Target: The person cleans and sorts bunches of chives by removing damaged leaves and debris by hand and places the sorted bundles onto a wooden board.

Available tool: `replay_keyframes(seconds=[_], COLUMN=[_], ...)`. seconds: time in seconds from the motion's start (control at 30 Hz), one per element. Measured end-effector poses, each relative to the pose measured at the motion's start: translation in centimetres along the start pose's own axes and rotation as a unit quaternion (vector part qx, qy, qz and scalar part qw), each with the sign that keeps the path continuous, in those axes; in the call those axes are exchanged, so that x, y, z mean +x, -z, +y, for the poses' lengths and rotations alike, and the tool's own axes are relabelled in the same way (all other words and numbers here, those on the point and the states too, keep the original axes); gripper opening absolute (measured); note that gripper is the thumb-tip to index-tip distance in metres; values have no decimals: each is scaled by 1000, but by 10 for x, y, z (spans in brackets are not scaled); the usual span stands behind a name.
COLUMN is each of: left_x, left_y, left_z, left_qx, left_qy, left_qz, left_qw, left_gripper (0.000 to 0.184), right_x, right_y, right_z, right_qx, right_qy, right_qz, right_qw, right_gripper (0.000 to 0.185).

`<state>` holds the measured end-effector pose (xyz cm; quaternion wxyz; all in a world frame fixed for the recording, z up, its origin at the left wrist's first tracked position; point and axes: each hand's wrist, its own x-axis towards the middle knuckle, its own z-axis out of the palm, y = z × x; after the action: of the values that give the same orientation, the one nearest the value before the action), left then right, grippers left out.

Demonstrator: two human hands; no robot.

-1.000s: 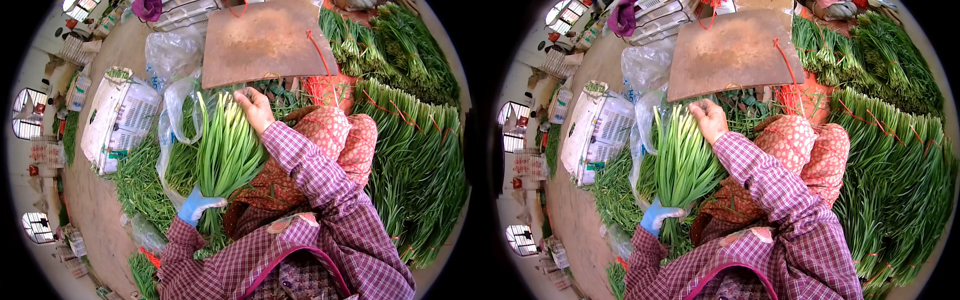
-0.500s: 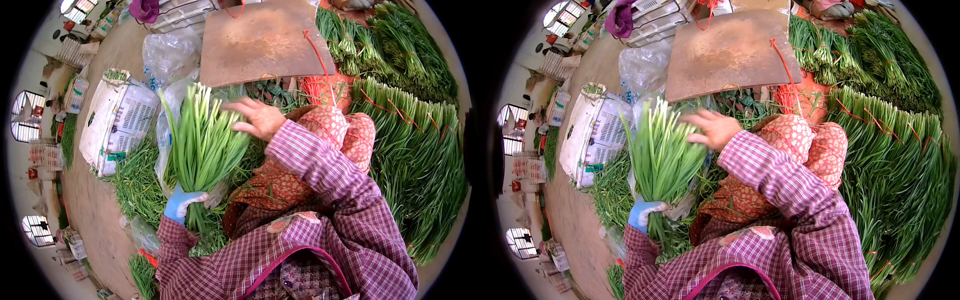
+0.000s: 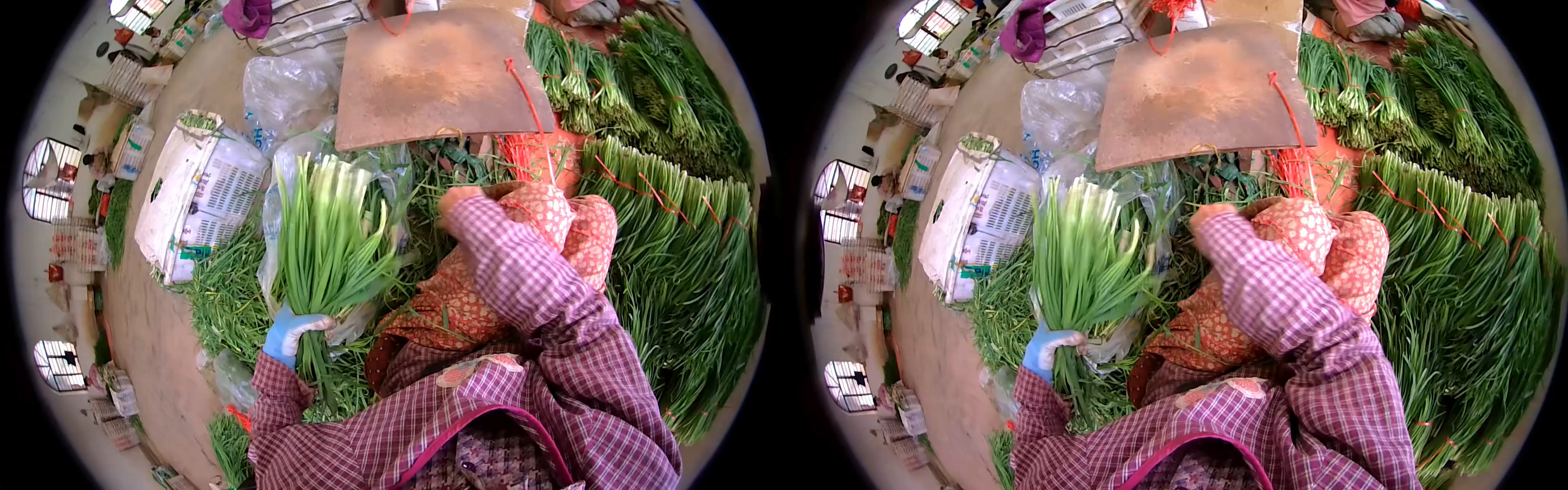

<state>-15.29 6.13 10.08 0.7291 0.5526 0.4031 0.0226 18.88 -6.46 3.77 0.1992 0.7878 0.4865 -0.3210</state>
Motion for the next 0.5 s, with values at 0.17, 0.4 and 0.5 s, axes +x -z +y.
replay_keyframes(seconds=[0.17, 0.4, 0.5], left_x=[-5, -6, -10], left_y=[-9, -7, -1], left_z=[10, 11, 2], left_qx=[-5, -6, 4], left_qy=[6, -2, 4], left_qz=[-33, -33, -24], left_qw=[999, 999, 1000], left_gripper=[33, 41, 36], right_x=[-92, -40, -19], right_y=[75, 49, 11], right_z=[-9, -25, 18], right_qx=[222, 210, 123], right_qy=[123, 144, -32], right_qz=[541, 310, 276], right_qw=[802, 916, 953], right_gripper=[42, 40, 40])
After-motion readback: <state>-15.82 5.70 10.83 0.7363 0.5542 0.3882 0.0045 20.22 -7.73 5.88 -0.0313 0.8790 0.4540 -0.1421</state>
